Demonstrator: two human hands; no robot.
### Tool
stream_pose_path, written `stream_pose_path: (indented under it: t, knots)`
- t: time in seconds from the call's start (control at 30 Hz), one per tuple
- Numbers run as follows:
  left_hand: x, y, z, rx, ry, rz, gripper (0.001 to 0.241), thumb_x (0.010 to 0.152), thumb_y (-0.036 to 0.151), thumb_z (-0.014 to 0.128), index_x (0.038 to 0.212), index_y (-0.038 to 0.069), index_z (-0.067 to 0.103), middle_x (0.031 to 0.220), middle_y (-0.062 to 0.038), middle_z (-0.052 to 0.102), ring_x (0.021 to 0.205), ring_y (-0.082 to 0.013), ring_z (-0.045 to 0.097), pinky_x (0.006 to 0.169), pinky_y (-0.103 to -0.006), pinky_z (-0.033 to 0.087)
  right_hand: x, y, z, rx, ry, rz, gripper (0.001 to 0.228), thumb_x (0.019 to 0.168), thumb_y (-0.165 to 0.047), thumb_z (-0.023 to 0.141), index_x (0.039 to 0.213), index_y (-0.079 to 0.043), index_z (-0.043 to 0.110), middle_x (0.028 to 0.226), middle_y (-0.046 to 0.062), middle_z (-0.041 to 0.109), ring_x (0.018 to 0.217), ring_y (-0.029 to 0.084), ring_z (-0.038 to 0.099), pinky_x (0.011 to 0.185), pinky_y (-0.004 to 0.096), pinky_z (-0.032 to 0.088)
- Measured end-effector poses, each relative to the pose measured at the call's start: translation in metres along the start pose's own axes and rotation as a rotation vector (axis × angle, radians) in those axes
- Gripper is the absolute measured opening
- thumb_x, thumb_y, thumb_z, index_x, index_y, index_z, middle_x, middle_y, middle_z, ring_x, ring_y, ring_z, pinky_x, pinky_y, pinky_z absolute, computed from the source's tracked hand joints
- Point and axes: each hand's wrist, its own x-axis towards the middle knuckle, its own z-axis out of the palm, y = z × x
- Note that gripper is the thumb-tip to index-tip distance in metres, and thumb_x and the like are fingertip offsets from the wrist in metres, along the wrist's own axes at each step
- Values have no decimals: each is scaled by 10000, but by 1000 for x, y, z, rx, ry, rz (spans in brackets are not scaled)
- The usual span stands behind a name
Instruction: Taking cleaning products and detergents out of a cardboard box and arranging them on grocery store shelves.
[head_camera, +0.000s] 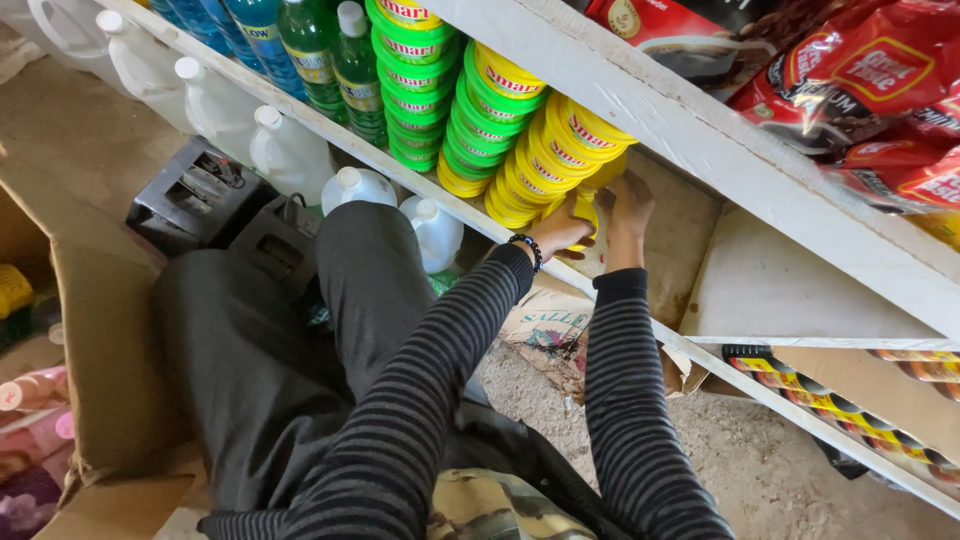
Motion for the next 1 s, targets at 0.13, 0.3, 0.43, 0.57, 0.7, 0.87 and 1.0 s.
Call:
stream_pose_path:
  t: [0.13,0.3,0.43,0.57,0.7,0.87,1.0]
  knots:
    - [-42,3,-2,216,8,-25,812,866,171,676,1548,184,236,1095,-66,671,876,-201,716,678,-394,606,-34,-21,-3,-103,54,-35,379,956,-173,671,1305,-69,565,1131,74,707,719,183,705,593,308,583]
    - [-87,-23,-29,281,-188,57,795,938,304,693,1585,71,294,1108,-77,711,881,-149,686,657,-280,566,-118,-35,-11,-265,146,-265,396,1005,-175,684,1379,-71,606,1212,11,673,734,125,633,576,276,530]
    - [-161,11,-54,189,-195,89,667,974,305,666,1551,72,427,1118,-118,720,879,-142,651,679,-281,546,-187,-15,-13,-244,63,-210,317,1080,-151,668,1332,18,580,1007,79,662,807,135,659,657,276,554]
    - [-220,31,-89,362,-84,303,584,1015,335,606,1517,69,469,1198,-89,719,984,-108,678,826,-279,561,-234,-11,4,-379,-53,-139,393,1035,-170,636,1389,-10,577,1017,85,712,798,130,687,662,273,586]
    - [-266,41,-115,319,47,395,545,1030,308,593,1491,41,480,1213,-96,714,974,-111,667,839,-274,548,-248,-1,29,-372,-227,-113,398,1048,-180,617,1402,-10,553,1024,85,712,802,125,669,673,267,576]
    - [-307,32,-143,233,162,490,498,1032,237,613,1467,16,510,1193,-111,716,955,-101,645,837,-264,532,-252,-4,71,-397,-329,-172,394,1042,-160,639,1389,5,553,1008,73,697,807,120,679,681,270,586]
    - [-347,34,-158,191,240,530,463,1041,217,624,1451,21,535,1163,-94,718,939,-89,623,839,-261,521,-256,-7,102,-390,-411,-195,385,1044,-150,642,1387,5,561,986,56,696,769,112,670,687,261,580]
